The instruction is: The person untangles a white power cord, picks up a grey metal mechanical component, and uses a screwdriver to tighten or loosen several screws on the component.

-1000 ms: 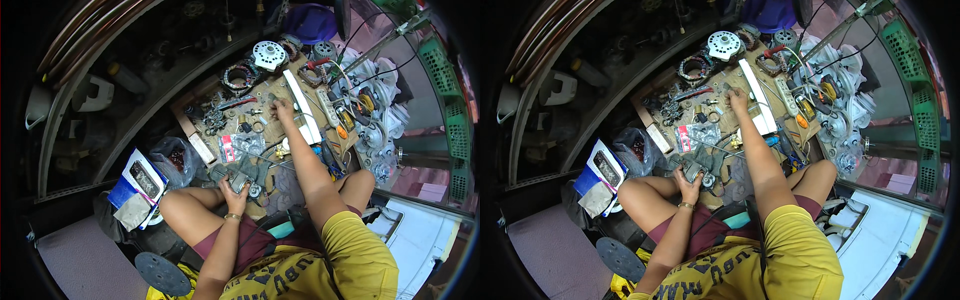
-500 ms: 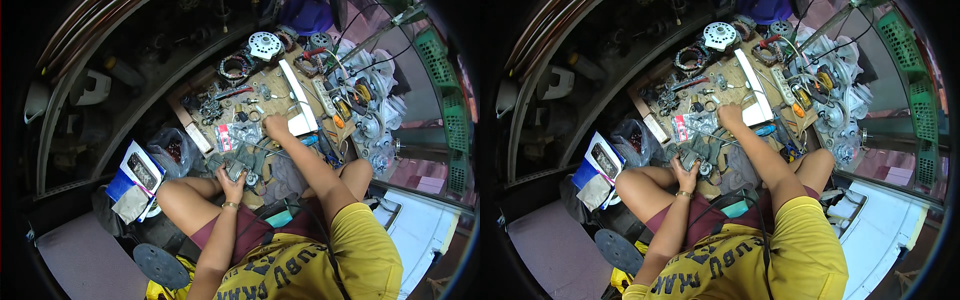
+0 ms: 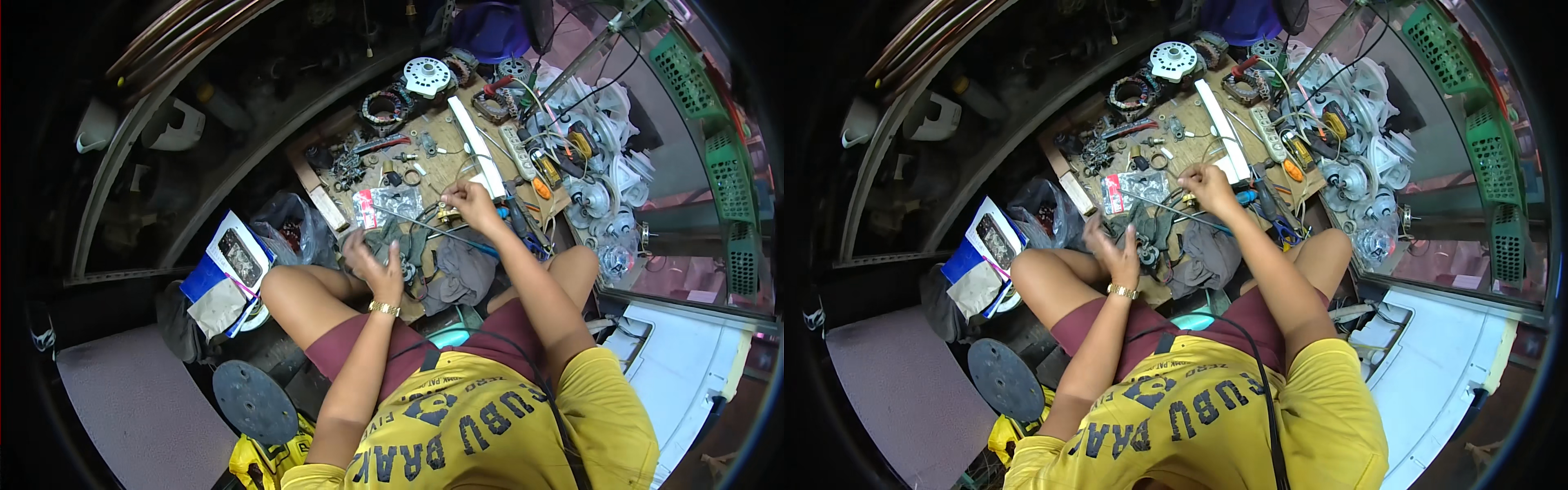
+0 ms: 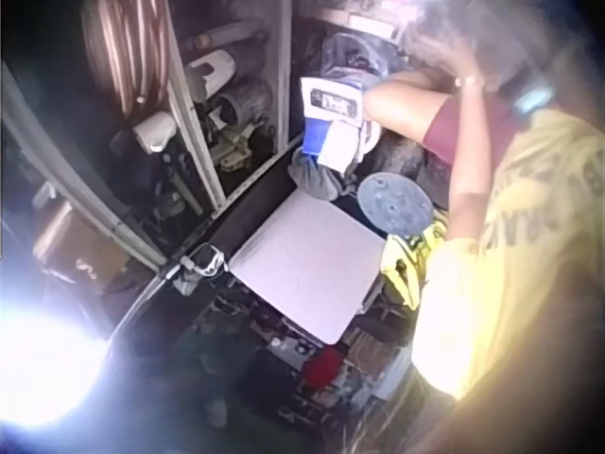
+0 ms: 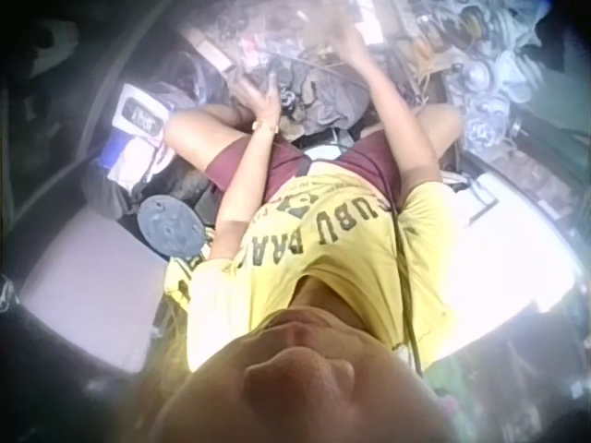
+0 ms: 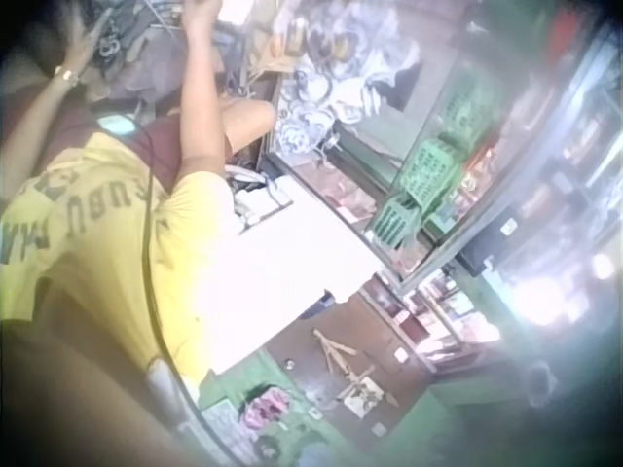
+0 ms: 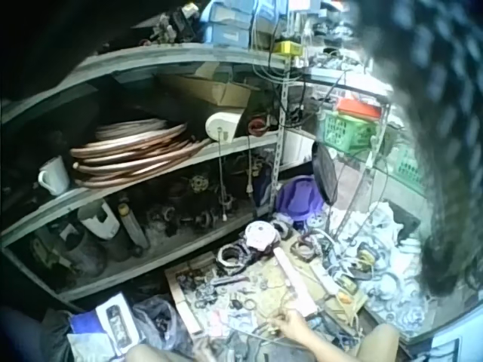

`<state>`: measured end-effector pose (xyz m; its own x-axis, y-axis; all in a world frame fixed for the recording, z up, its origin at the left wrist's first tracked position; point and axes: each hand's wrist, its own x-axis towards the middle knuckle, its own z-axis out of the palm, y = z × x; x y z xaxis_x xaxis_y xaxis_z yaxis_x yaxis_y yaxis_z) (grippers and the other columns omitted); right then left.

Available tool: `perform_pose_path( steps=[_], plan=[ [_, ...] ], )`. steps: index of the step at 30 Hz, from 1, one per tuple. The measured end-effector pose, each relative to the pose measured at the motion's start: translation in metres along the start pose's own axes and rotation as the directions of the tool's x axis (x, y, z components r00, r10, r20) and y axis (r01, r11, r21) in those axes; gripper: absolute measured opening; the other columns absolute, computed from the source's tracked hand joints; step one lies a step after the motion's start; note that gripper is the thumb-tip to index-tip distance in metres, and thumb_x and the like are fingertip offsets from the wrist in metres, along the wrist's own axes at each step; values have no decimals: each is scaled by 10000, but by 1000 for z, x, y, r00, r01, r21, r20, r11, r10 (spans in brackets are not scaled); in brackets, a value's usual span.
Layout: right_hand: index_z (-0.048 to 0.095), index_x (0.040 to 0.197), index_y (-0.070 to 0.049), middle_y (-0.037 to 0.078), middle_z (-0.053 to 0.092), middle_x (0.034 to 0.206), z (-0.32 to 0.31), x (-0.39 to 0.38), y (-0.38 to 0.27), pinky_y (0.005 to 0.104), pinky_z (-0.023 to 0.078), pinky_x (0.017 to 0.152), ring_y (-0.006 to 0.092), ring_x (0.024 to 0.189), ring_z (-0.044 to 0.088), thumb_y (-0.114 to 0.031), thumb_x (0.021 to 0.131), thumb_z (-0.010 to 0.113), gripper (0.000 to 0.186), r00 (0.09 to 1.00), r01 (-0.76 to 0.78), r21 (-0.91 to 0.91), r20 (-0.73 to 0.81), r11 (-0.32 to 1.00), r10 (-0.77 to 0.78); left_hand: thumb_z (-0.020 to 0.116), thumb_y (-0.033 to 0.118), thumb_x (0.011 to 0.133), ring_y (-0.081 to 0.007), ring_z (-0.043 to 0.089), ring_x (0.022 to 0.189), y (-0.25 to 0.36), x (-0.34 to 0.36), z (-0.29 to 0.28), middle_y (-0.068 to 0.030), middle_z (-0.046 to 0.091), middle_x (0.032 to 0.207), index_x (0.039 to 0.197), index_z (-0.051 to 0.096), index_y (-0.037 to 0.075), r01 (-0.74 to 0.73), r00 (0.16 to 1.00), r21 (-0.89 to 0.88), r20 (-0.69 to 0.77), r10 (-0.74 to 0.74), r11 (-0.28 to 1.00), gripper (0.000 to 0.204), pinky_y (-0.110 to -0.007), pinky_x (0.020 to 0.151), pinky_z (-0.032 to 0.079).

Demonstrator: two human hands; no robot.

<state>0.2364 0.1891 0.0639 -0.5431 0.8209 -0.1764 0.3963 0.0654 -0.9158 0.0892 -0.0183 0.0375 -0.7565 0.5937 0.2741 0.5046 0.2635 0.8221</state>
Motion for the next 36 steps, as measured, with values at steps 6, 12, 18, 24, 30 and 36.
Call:
perform_pose_path(
  steps=[6, 12, 18, 24, 30, 36],
  plan=[
    [689, 995, 40, 48, 718, 899, 40, -95, -17, 255, 535, 742, 99, 805, 653, -12, 903, 742, 118, 997, 74, 286, -15, 955, -73, 564, 90, 1032, -297, 666, 780, 68, -8, 40, -126, 696, 883, 1065, 675, -16, 363, 911, -622, 393, -125, 694, 157, -361, 741, 528],
    [694, 1144, 13, 49, 719, 884, -3, -141, -6, 243, 505, 599, 77, 716, 628, -65, 977, 674, 185, 985, -101, 199, 157, 975, 70, 612, 201, 1003, -401, 679, 762, 63, -37, 3, -226, 687, 842, 977, 671, 22, -335, 781, -44, 545, 304, 941, 190, -488, 678, 525],
    [713, 1091, 39, 73, 747, 874, 11, -159, 34, 231, 490, 531, 87, 607, 623, -22, 974, 665, 140, 947, -166, 121, 295, 979, 124, 698, 167, 924, -449, 670, 832, 53, -60, -5, -243, 691, 910, 954, 597, -18, -431, 652, 45, 706, 277, 901, 213, -530, 713, 521],
    [733, 1018, 52, 84, 745, 815, 33, -149, 61, 272, 501, 502, 129, 568, 662, -78, 907, 756, 172, 923, -314, 332, 327, 889, 204, 711, 110, 846, -429, 653, 996, 45, -58, -13, -252, 657, 1042, 1103, 544, -8, -329, 719, 57, 662, 211, 943, 328, -521, 822, 509],
    [783, 876, 8, 95, 771, 826, 100, -98, 66, 321, 559, 678, 181, 722, 724, -134, 805, 829, 166, 982, -175, 50, 75, 983, 171, 804, 181, 724, -434, 510, 1180, -38, -27, -45, -258, 527, 1237, 1257, 503, -58, -84, 988, 364, 152, 30, 927, 658, -491, 1029, 420],
    [792, 864, -16, 134, 776, 826, 131, -84, 75, 350, 576, 741, 211, 766, 747, -167, 760, 845, 191, 982, -187, -98, -30, 977, 185, 900, 363, 725, -458, 459, 1345, -88, -14, -15, -323, 451, 1441, 1396, 421, -107, -37, 902, 246, 426, -74, 969, 948, -456, 1141, 381]
  ],
)
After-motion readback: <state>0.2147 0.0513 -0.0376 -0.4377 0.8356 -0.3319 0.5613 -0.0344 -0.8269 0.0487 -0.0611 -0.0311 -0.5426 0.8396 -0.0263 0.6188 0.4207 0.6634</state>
